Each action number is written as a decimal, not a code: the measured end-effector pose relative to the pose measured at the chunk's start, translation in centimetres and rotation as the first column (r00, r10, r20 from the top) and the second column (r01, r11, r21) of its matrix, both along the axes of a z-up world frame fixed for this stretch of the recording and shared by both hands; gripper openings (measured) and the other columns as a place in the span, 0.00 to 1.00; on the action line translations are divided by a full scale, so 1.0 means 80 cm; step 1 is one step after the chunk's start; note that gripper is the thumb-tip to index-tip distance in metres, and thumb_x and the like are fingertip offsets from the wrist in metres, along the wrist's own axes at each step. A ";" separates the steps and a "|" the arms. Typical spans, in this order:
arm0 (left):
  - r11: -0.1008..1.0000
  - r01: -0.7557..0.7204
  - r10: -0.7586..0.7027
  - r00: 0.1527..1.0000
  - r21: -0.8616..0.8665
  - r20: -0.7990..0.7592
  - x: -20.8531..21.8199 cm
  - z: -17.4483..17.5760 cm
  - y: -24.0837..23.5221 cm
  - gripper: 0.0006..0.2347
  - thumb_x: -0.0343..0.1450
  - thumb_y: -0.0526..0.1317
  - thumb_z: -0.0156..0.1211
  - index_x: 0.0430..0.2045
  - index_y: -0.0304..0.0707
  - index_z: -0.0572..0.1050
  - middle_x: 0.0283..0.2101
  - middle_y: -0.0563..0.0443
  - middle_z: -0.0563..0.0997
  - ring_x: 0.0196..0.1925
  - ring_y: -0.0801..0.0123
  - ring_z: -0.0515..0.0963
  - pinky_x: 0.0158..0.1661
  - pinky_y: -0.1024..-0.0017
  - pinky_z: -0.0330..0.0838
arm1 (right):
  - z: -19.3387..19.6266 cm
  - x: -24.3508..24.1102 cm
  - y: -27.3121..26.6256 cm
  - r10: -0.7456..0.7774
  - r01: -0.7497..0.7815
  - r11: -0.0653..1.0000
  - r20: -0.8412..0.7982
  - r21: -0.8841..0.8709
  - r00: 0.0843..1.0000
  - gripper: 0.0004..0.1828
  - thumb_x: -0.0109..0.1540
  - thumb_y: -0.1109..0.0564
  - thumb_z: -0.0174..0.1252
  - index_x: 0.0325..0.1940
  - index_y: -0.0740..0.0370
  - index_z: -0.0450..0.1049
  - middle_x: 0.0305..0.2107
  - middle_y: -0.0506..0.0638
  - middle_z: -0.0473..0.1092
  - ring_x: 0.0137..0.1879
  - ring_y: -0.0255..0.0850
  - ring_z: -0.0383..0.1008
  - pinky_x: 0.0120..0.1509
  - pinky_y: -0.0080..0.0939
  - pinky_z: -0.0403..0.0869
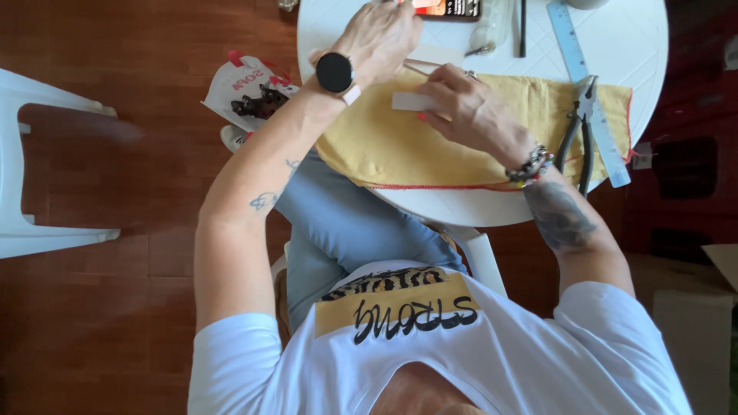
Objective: Cutting white material strips with scissors and marking measurements with a ruler and pen
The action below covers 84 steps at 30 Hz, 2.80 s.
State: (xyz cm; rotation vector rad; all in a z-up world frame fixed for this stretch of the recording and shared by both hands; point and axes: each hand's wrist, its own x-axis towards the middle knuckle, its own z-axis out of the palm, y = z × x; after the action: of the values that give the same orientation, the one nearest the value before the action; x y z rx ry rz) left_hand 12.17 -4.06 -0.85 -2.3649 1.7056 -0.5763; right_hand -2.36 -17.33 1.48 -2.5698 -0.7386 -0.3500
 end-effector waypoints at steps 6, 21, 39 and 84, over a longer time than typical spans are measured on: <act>0.998 -0.006 0.000 0.995 -0.062 -0.102 -0.007 0.013 0.021 0.07 0.56 0.32 0.50 0.24 0.35 0.71 0.26 0.44 0.72 0.24 0.64 0.73 0.20 0.71 0.68 | 0.032 -0.043 0.009 -0.129 0.139 0.978 0.076 -0.153 0.989 0.16 0.58 0.55 0.54 0.46 0.65 0.65 0.39 0.56 0.62 0.41 0.48 0.62 0.36 0.45 0.64; 0.966 0.154 0.201 0.047 0.206 -0.978 -0.114 0.068 0.013 0.04 0.55 0.33 0.48 0.13 0.35 0.72 0.17 0.52 0.77 0.16 0.80 0.73 0.20 0.85 0.67 | -0.009 -0.015 -0.135 -0.616 0.624 0.779 0.112 -0.054 0.779 0.05 0.59 0.64 0.54 0.29 0.66 0.68 0.22 0.52 0.67 0.29 0.44 0.62 0.28 0.40 0.62; 0.961 -0.169 -0.042 0.695 -0.219 -0.718 -0.174 0.017 0.046 0.14 0.60 0.38 0.58 0.34 0.30 0.65 0.36 0.42 0.64 0.24 0.65 0.69 0.15 0.78 0.69 | 0.043 -0.109 -0.104 -0.586 0.568 0.807 0.107 0.159 0.803 0.10 0.70 0.61 0.34 0.41 0.71 0.60 0.24 0.55 0.70 0.27 0.41 0.73 0.20 0.30 0.64; 0.833 -0.208 -0.236 0.705 -0.513 -0.669 -0.181 0.008 0.064 0.09 0.59 0.33 0.57 0.30 0.36 0.72 0.29 0.51 0.66 0.35 0.61 0.61 0.36 0.70 0.60 | 0.001 -0.096 -0.155 -0.903 0.896 0.428 -0.098 -0.117 0.418 0.21 0.48 0.62 0.65 0.30 0.63 0.56 0.28 0.57 0.60 0.30 0.50 0.60 0.30 0.47 0.62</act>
State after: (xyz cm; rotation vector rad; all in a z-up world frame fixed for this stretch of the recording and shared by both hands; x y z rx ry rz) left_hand -2.28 1.03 -0.22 -3.3328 2.0460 -0.1299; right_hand -10.02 -29.77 1.59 -2.7514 0.8345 -0.4405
